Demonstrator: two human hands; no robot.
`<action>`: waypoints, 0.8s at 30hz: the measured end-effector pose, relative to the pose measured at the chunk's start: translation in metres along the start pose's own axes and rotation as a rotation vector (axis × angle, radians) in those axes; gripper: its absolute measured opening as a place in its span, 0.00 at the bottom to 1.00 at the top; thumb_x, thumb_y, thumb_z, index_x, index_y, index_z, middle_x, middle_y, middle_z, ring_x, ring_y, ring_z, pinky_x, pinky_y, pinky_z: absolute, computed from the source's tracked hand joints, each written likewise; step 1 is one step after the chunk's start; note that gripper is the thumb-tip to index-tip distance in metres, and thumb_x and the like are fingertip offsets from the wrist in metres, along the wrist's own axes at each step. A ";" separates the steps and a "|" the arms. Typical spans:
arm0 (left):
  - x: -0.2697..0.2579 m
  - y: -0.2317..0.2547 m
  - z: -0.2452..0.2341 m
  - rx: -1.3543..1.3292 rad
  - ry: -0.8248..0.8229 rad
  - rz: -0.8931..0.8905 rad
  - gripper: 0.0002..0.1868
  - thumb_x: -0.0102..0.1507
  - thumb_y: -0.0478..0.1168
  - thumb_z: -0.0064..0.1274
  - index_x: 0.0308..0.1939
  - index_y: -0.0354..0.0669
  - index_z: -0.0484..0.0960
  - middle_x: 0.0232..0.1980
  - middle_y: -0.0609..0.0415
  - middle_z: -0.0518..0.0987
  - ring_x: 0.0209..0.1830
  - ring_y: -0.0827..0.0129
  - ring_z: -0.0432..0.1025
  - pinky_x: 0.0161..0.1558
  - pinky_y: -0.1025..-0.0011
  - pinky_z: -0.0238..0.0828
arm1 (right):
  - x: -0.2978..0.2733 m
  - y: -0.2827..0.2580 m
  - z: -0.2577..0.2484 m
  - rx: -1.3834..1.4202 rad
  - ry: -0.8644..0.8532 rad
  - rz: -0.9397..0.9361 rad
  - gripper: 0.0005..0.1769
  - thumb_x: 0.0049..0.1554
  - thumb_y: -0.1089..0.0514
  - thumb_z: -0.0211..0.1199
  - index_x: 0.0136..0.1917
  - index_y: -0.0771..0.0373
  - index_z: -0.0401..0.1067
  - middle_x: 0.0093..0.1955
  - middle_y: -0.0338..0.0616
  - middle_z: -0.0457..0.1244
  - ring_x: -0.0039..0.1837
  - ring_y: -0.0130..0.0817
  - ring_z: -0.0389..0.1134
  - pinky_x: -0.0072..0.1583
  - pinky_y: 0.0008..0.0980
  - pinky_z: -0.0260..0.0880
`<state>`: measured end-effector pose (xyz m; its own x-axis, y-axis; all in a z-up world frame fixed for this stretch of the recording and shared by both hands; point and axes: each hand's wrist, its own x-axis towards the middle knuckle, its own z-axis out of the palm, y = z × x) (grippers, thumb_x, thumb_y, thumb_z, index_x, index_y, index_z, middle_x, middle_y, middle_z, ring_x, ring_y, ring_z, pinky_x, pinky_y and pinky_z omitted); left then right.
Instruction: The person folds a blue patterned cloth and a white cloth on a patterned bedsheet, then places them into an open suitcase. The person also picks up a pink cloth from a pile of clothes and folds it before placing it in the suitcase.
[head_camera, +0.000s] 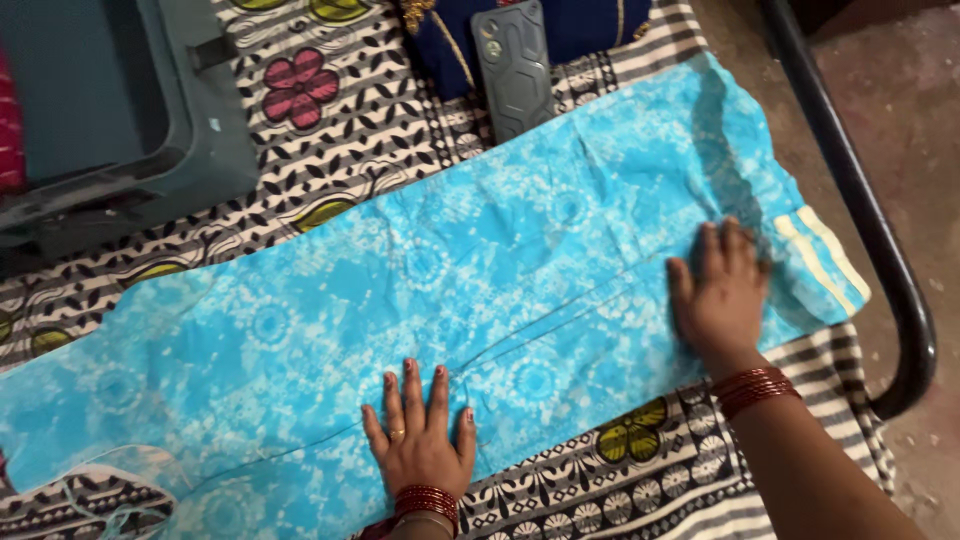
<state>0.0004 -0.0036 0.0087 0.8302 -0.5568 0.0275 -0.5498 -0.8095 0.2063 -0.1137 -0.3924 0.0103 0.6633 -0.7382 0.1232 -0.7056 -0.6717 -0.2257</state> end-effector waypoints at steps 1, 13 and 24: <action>0.001 0.000 0.000 0.002 0.006 0.002 0.33 0.65 0.62 0.32 0.73 0.62 0.60 0.82 0.54 0.46 0.82 0.56 0.36 0.75 0.43 0.21 | 0.002 0.003 -0.001 -0.001 -0.023 0.026 0.42 0.66 0.35 0.47 0.82 0.64 0.53 0.84 0.62 0.44 0.84 0.59 0.41 0.80 0.61 0.33; 0.002 0.003 -0.010 -0.015 0.011 -0.001 0.33 0.66 0.62 0.34 0.74 0.62 0.60 0.83 0.53 0.47 0.83 0.56 0.37 0.76 0.44 0.22 | -0.073 -0.173 0.011 0.117 -0.246 -0.504 0.41 0.61 0.37 0.53 0.81 0.52 0.50 0.84 0.49 0.42 0.84 0.52 0.38 0.76 0.69 0.27; 0.000 0.000 -0.006 -0.032 0.021 -0.007 0.32 0.67 0.60 0.31 0.75 0.60 0.60 0.82 0.53 0.48 0.82 0.55 0.37 0.75 0.43 0.22 | -0.037 -0.184 0.020 0.068 -0.143 -0.349 0.38 0.64 0.34 0.46 0.80 0.56 0.57 0.84 0.54 0.45 0.84 0.57 0.41 0.77 0.66 0.32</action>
<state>0.0006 -0.0023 0.0141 0.8361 -0.5466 0.0460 -0.5406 -0.8070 0.2375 -0.0035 -0.2402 0.0279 0.8923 -0.4463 0.0685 -0.4163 -0.8719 -0.2579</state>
